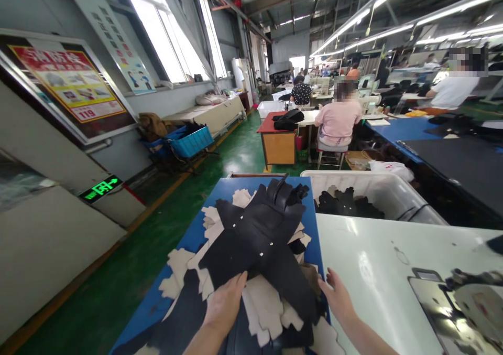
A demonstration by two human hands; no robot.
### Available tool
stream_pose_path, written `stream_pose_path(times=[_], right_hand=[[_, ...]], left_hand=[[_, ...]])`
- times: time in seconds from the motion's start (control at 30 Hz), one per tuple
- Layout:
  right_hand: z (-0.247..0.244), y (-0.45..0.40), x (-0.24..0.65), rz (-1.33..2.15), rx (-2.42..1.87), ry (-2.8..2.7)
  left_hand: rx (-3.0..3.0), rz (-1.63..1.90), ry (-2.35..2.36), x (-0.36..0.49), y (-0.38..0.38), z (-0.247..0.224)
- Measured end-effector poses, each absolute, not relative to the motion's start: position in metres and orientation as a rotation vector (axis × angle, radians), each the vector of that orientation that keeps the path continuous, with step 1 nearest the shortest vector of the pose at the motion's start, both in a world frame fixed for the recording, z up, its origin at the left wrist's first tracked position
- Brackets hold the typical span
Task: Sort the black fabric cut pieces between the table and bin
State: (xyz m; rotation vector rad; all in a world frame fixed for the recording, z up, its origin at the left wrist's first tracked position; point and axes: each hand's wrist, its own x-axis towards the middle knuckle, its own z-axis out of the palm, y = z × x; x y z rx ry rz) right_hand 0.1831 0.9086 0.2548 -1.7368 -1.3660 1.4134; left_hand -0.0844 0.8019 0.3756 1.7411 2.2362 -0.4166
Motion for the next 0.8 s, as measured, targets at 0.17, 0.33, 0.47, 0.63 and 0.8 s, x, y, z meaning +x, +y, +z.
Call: stream_pose_path(times=[0.17,0.33,0.47,0.63,0.8], right_hand=[[0.281,0.9,0.198,1.413,-1.61,-1.216],[0.313,0.882,0.219,1.472,-1.476,-1.077],[0.33,0.849,0.231,1.497,-1.57,-1.047],[0.328,0.803,0.244,1.619,-1.589,-1.042],[0.328,0.768,0.262,1.742,-1.615,-1.054]], left_hand=[[1.789,-0.438,2.159,-0.028,0.827,0.417],[1.846,-0.397,2.055,0.037,0.834,0.427],[1.853,-0.368,2.033,0.07,0.826,0.426],[1.892,-0.312,2.028,0.083,0.804,0.426],[1.925,-0.247,2.028,0.089,0.783,0.436]])
